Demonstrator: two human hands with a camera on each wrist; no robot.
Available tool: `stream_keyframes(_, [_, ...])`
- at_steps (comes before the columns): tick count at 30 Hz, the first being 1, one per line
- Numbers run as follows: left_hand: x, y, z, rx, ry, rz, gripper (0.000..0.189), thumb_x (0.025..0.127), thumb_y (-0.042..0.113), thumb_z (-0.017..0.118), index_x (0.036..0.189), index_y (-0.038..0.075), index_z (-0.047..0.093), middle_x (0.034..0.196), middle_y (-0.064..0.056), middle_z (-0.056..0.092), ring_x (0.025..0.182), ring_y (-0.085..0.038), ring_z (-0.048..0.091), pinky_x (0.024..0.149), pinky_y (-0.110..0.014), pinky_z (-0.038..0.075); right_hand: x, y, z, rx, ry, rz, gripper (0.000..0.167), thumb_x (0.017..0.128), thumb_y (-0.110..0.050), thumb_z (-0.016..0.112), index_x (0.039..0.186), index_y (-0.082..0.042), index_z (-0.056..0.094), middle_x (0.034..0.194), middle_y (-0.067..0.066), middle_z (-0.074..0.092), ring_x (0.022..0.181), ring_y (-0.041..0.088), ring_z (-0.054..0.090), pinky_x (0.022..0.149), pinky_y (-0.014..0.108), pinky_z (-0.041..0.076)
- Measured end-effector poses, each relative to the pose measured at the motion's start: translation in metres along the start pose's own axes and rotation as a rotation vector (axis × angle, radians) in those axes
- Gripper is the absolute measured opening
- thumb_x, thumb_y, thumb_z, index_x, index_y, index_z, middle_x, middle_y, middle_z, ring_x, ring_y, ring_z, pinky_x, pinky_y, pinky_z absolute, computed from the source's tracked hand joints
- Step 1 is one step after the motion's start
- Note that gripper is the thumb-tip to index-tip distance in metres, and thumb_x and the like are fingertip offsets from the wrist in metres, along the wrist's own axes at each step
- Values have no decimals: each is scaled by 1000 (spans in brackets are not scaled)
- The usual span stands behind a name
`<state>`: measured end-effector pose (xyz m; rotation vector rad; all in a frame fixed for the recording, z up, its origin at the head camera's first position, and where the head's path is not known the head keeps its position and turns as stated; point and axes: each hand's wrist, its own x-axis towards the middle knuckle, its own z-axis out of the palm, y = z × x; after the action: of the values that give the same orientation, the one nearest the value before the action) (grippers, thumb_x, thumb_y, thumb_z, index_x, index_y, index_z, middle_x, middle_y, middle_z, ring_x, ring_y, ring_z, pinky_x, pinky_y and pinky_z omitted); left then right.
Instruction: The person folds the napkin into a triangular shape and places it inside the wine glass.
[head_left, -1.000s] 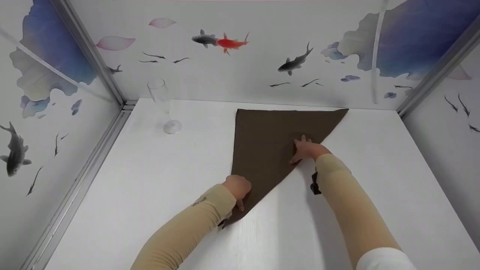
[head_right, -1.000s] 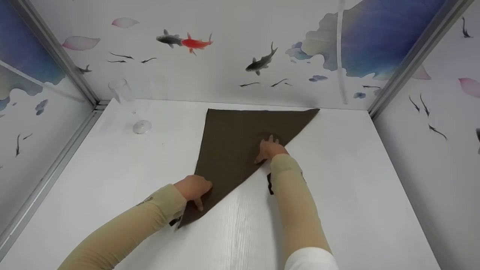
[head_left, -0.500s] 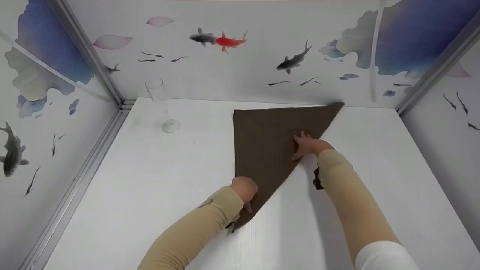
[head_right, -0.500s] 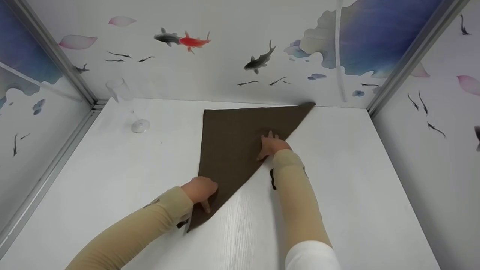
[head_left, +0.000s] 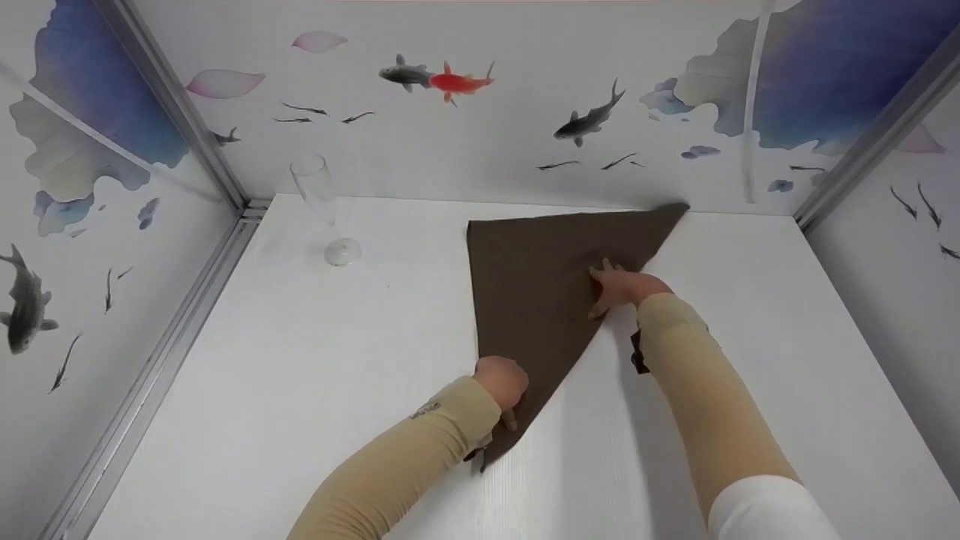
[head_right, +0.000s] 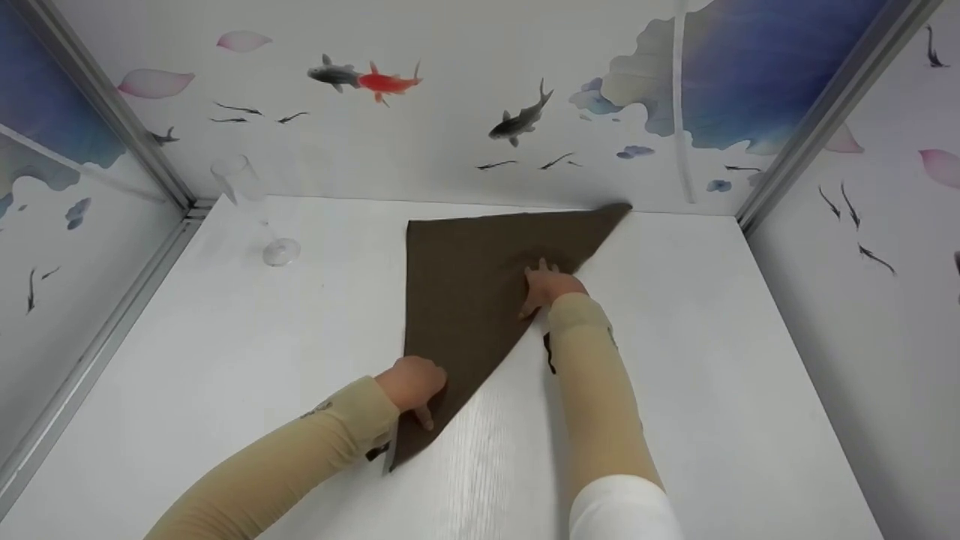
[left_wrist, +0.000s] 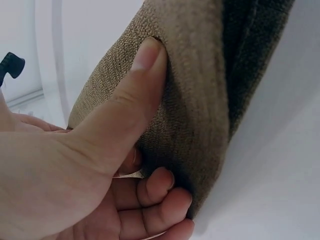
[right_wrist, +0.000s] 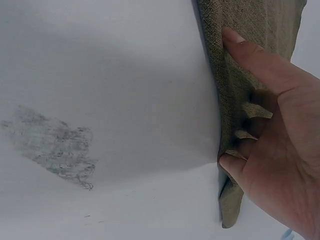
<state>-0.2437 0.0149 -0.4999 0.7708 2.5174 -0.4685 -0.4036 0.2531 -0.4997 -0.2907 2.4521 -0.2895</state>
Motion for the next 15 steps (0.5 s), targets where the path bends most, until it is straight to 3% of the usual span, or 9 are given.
stream_keyframes(6, [4,5,-4,-24,-24,-6,50,70,54,83,102,16,75,98,1,71,89,-16,66,73,-33,55,1,1,-4,-31,4,-9,97,90,-33,72,155,-2,7,157,28,-12,143,45,-7,112,61,10])
stream_keyframes(15, [9,11,-10,-42,-37,5,44,69,53,84,87,15,73,90,1,70,82,-15,65,71,-35,56,3,6,-8,-55,-13,-15,97,89,-33,72,156,-4,8,158,26,-11,144,44,-7,112,60,10])
